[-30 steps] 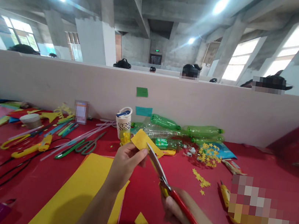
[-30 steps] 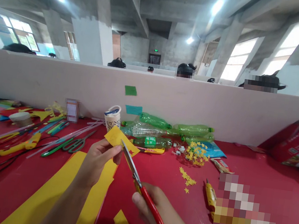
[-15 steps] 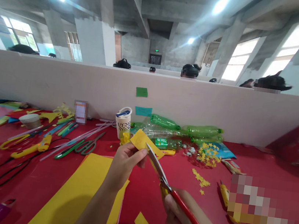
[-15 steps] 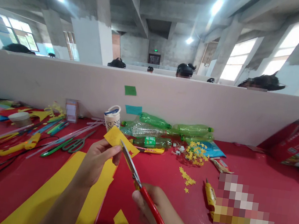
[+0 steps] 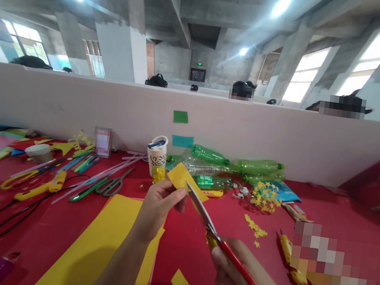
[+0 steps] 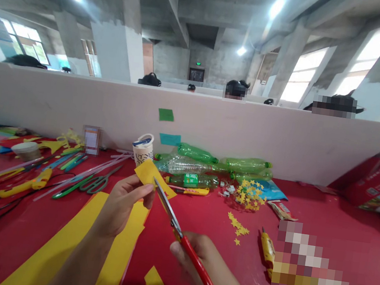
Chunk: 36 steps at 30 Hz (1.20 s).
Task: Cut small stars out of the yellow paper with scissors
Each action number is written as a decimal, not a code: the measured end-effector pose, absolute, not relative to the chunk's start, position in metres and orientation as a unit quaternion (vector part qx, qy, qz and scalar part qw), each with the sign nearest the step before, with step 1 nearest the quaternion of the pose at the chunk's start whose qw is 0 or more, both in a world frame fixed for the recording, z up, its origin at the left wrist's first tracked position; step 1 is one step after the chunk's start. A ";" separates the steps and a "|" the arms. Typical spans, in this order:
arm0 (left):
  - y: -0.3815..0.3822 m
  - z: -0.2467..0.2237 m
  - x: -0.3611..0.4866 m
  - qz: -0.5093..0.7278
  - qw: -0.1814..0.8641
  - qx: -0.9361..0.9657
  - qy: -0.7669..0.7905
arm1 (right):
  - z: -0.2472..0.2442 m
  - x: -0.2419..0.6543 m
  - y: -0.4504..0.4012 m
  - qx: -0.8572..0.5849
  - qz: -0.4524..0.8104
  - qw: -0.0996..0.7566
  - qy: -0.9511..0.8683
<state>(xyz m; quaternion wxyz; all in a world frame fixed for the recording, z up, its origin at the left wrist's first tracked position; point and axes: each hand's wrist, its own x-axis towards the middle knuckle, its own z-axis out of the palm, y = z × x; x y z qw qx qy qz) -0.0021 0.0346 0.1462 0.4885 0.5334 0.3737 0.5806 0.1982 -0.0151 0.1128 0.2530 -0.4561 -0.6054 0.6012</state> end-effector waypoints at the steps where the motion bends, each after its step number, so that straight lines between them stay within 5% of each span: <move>1: 0.035 0.146 -0.003 0.582 0.488 0.534 0.370 | 0.113 0.199 -0.015 -0.459 0.601 0.250 -0.605; 16: 0.036 0.148 -0.010 0.548 0.477 0.575 0.377 | 0.129 0.215 -0.016 -0.481 0.535 0.186 -0.669; 36: 0.036 0.146 -0.003 0.543 0.507 0.563 0.362 | 0.110 0.209 -0.011 -0.435 0.592 0.248 -0.631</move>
